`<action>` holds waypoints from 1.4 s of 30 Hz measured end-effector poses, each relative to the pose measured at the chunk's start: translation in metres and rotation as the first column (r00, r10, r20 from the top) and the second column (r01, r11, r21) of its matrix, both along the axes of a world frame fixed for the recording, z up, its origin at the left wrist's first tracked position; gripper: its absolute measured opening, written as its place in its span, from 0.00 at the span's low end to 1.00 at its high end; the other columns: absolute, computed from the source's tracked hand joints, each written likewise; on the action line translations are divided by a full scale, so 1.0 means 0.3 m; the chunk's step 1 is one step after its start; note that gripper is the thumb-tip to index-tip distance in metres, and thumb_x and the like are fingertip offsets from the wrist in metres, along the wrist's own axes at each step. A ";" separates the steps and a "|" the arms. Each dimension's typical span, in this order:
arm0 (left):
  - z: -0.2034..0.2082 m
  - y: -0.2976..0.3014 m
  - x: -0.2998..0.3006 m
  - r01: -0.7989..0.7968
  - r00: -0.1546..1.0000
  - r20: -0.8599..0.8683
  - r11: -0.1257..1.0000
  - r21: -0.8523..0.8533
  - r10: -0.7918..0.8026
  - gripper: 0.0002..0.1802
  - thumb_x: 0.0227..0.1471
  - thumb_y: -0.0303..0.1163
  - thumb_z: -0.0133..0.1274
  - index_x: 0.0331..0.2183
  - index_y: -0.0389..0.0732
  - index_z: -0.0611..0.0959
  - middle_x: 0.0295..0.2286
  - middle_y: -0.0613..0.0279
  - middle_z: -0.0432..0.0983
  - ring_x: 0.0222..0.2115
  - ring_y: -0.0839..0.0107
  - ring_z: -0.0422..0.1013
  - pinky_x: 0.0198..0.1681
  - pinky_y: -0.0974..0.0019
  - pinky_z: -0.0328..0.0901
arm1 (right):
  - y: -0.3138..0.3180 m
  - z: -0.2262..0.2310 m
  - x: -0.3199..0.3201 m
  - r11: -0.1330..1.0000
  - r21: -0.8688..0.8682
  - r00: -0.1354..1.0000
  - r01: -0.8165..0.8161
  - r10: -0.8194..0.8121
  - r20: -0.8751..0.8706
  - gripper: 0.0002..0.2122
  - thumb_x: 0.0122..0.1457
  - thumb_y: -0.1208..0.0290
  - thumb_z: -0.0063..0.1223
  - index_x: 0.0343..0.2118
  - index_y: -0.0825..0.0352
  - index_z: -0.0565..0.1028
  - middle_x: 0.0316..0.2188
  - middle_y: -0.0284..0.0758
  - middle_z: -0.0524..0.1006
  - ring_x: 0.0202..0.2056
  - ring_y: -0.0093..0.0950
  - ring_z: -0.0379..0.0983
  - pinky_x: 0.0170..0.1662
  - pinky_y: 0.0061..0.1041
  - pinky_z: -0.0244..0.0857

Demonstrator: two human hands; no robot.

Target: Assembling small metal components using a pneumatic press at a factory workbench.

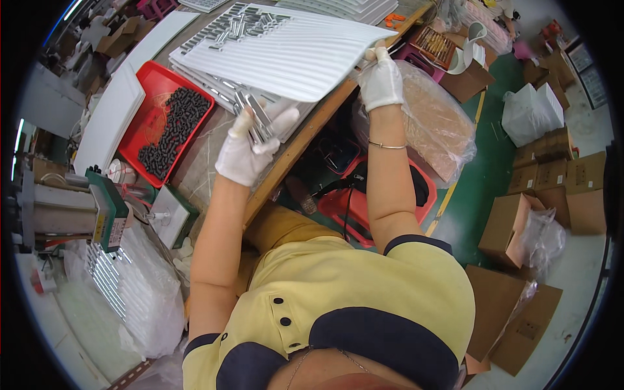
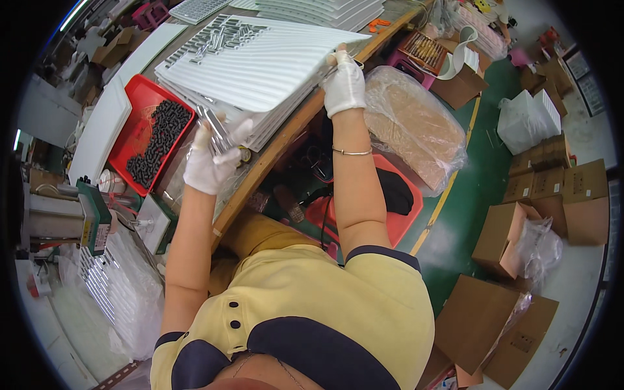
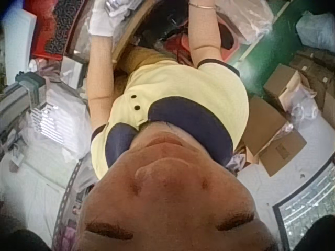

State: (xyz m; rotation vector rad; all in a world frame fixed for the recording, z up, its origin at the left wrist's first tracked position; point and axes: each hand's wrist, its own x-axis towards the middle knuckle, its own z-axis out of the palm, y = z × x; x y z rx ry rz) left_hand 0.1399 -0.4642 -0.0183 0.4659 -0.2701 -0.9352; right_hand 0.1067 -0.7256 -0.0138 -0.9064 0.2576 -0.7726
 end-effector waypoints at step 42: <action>0.099 -0.045 0.134 -0.189 0.971 -0.044 0.866 0.463 0.235 0.09 0.56 0.36 0.45 0.36 0.42 0.73 0.36 0.54 0.74 0.34 0.61 0.75 0.08 0.82 0.59 | 0.100 -0.319 0.075 0.950 0.112 0.957 0.291 -0.288 -0.042 0.16 0.61 0.63 0.36 0.40 0.69 0.71 0.41 0.39 0.73 0.42 0.30 0.71 0.43 0.28 0.68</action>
